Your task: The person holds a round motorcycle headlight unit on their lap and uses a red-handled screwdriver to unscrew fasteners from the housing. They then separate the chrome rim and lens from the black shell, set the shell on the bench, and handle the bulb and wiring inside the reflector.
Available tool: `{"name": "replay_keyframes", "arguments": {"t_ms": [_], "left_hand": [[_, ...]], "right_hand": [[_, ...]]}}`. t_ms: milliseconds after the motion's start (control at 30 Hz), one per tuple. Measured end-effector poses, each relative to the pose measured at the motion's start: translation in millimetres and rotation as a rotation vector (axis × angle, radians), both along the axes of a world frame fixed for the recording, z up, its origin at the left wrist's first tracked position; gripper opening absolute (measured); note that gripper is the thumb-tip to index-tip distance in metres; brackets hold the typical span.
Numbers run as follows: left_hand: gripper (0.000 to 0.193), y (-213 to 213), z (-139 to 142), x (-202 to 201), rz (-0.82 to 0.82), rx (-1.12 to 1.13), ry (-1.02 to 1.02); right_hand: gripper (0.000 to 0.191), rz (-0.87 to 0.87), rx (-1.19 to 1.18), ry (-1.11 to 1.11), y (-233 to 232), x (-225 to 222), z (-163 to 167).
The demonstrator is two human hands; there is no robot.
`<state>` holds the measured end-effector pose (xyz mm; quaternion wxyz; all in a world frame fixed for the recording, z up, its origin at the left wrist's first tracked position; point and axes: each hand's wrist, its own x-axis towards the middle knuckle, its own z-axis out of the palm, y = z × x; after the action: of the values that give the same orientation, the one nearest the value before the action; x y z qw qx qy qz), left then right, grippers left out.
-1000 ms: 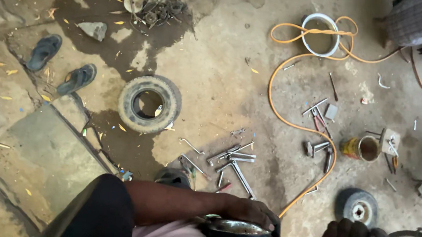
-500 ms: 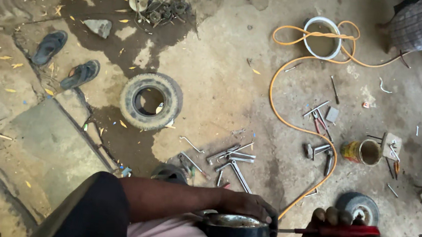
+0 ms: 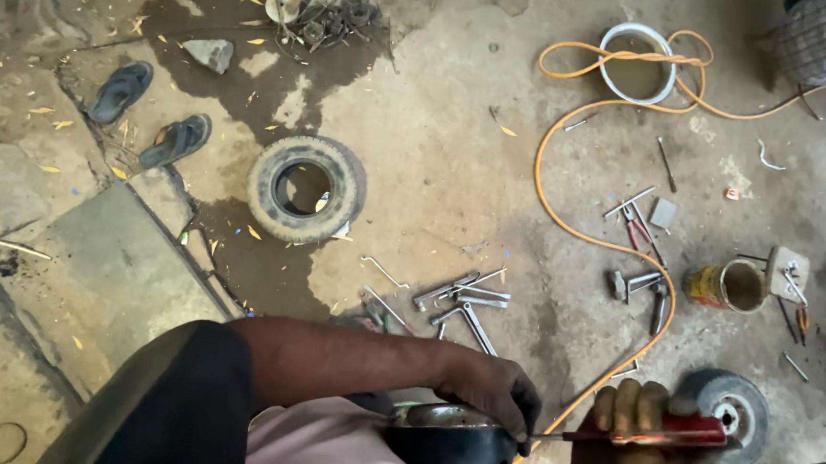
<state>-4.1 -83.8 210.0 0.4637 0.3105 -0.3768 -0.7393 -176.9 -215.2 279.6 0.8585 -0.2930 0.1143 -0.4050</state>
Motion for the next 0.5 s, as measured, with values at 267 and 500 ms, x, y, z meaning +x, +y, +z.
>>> {"name": "replay_keyframes", "arguments": {"t_ms": [267, 500], "left_hand": [[0.018, -3, 2, -25, 0.037, 0.013, -0.049], [0.019, 0, 10, -36, -0.018, 0.009, -0.237]], "right_hand": [[0.047, -0.068, -0.043, 0.008, 13, -13, 5], [0.039, -0.117, -0.048, 0.060, 32, -11, 27]]}}
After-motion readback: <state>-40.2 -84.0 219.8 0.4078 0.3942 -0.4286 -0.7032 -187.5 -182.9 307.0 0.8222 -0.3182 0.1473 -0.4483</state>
